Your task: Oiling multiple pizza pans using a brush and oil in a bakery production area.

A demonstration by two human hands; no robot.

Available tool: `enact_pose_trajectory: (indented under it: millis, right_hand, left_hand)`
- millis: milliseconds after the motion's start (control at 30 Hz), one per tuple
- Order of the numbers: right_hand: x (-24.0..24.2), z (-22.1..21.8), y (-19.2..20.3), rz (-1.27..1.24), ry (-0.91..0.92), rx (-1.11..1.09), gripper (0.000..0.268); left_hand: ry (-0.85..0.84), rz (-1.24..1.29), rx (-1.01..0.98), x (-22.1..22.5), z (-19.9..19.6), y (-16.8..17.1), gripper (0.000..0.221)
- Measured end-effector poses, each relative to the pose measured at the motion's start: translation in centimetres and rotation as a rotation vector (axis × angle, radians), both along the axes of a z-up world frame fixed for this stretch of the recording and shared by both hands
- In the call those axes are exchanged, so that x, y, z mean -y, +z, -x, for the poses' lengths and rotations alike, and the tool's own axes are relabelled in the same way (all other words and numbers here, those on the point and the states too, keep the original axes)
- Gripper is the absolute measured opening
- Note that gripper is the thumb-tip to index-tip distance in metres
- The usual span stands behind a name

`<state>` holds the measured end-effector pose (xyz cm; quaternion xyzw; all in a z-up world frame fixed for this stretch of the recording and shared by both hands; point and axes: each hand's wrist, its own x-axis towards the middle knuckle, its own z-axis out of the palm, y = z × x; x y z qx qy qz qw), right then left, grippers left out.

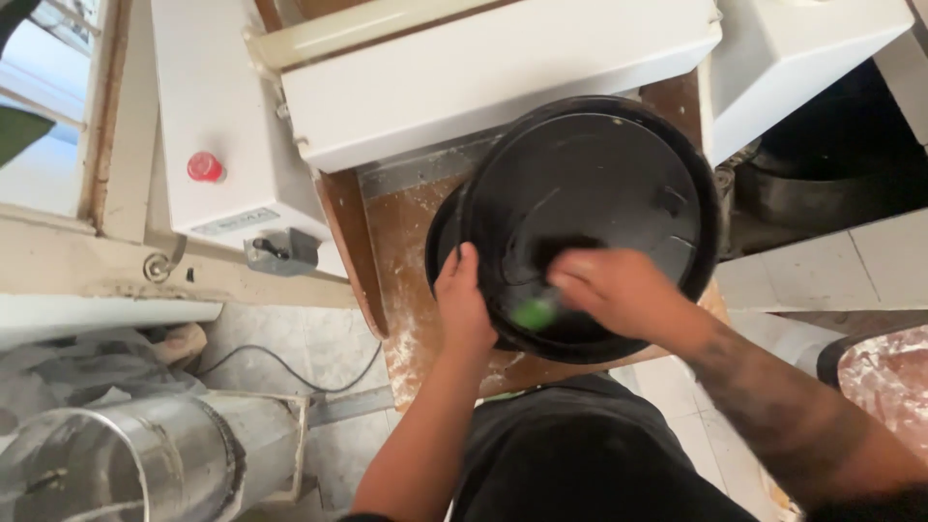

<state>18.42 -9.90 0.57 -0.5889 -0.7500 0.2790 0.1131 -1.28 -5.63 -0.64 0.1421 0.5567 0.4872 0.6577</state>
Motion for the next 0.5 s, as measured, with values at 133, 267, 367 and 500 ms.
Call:
enact_pose_trajectory:
  millis: [133, 267, 367, 500]
  right_hand:
    - [2.8, -10.3, -2.4, -0.392, 0.041, 0.004, 0.017]
    - [-0.4, -11.9, -1.6, -0.558, -0.443, 0.268, 0.02]
    - [-0.9, -9.4, 0.0, -0.624, -0.354, 0.405, 0.017]
    - [2.8, -7.0, 0.3, -0.107, -0.299, 0.479, 0.025]
  left_hand:
    - [0.036, 0.115, -0.068, -0.5, 2.1, 3.0, 0.063]
    - [0.029, 0.006, -0.01, 0.0, 1.8, 2.3, 0.056]
    - [0.038, -0.035, -0.017, -0.2, 0.9, 3.3, 0.052]
    - [0.097, -0.005, -0.012, -0.1, 1.4, 4.5, 0.052]
